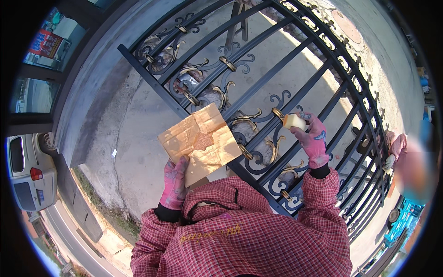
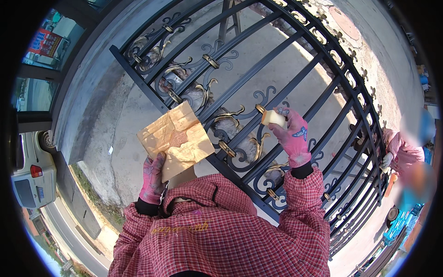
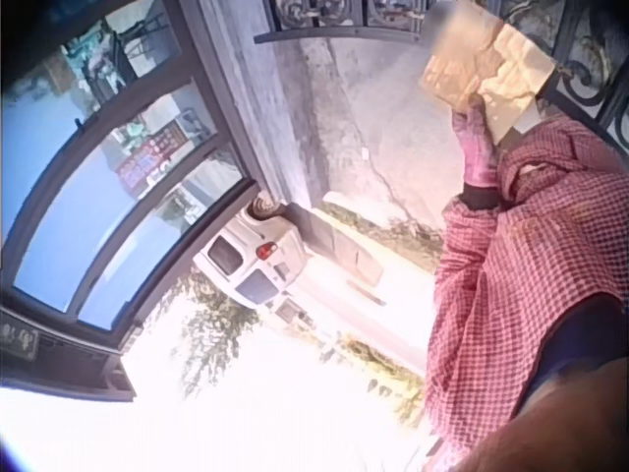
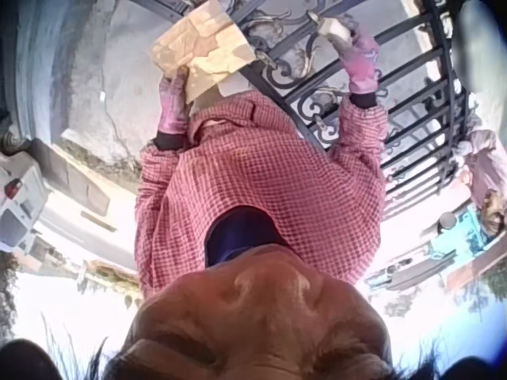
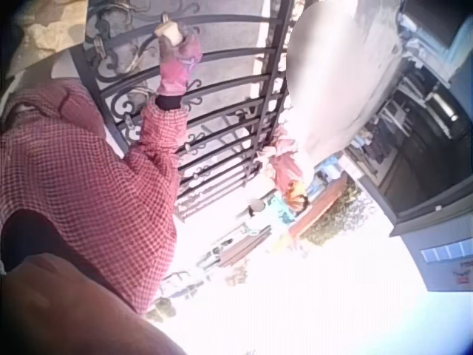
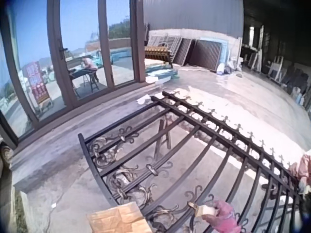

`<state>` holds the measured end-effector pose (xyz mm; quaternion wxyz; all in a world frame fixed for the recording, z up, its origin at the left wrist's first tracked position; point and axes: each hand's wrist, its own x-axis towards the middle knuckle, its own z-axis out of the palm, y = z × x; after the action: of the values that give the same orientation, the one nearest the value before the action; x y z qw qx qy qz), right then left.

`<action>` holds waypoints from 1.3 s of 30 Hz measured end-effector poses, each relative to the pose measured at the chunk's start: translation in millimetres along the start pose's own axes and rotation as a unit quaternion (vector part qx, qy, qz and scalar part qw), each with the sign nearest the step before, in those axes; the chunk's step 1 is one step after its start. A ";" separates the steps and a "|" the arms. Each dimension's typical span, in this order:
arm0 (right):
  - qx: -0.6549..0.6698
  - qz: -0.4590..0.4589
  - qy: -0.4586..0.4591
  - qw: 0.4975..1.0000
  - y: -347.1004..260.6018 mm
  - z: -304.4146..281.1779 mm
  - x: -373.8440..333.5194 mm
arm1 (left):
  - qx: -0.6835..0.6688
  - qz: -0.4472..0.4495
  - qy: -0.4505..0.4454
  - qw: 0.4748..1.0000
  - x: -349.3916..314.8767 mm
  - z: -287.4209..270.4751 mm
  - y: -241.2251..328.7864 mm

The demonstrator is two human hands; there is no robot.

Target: The person applies gold paint to the ornate scrollwork of a black metal gate using a small brush. They hold a cardboard paint reservoir in the left hand and repeatedly dip the brush to continue painting different sections of the gate.

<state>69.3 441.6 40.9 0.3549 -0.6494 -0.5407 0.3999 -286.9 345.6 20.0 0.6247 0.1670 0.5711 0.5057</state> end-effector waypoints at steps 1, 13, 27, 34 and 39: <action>-0.016 0.009 0.010 1.000 -12.2 7.3 -7.2 | -0.008 -0.003 -0.009 1.000 5.5 5.4 3.3; -0.240 -0.165 0.046 0.955 -114.2 153.7 -19.8 | 0.090 -0.062 -0.183 0.977 90.2 -1.1 56.4; -0.118 0.119 0.338 0.926 -47.5 116.0 -36.2 | 0.104 -0.115 -0.249 0.956 171.7 15.5 62.4; 0.052 0.216 0.446 0.867 52.4 86.6 -10.6 | 0.144 -0.058 -0.260 0.953 201.7 59.7 80.9; 0.021 0.249 0.434 0.865 71.9 88.3 10.4 | 0.175 -0.051 -0.234 0.955 216.2 75.4 68.2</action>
<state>20.6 442.6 -62.6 0.4560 -0.8630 -0.1434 0.1637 -285.8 580.7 -22.2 0.7270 0.3582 0.4961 0.3117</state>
